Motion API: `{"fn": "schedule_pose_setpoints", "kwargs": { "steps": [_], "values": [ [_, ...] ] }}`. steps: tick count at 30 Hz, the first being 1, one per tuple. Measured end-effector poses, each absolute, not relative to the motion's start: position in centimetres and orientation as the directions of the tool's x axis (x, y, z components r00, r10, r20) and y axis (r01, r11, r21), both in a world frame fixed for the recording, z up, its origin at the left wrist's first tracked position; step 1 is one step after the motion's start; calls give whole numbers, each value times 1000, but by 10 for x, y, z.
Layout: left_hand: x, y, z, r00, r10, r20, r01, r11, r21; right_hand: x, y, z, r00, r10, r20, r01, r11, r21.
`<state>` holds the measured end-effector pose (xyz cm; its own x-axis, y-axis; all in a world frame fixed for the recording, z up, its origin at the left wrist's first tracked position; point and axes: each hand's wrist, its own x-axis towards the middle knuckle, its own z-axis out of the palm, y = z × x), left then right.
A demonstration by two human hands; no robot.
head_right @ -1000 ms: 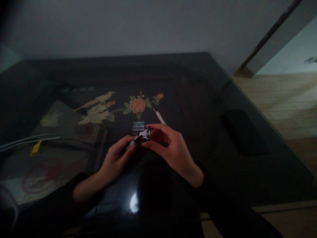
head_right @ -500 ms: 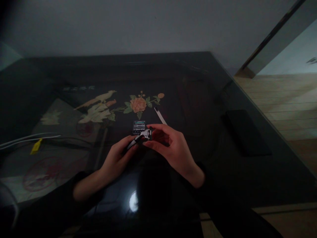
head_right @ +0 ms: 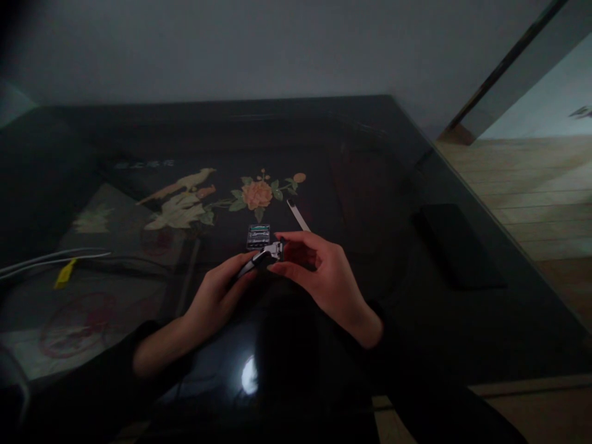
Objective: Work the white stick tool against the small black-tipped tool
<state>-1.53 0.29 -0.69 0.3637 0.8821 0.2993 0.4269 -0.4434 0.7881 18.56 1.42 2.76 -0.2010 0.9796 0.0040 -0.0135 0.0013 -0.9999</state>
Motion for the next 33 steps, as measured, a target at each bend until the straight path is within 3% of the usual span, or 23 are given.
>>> {"fn": "schedule_pose_setpoints", "kwargs": {
  "steps": [16,33],
  "values": [
    [-16,1,-4,382,884,268,441,-430,788,185,15,29,-207,978,-12,-55,-24,-998],
    [-19,5,-9,374,877,301,464,-458,758,193,19,33,-292,956,-36,89,-10,-996]
  ]
}}
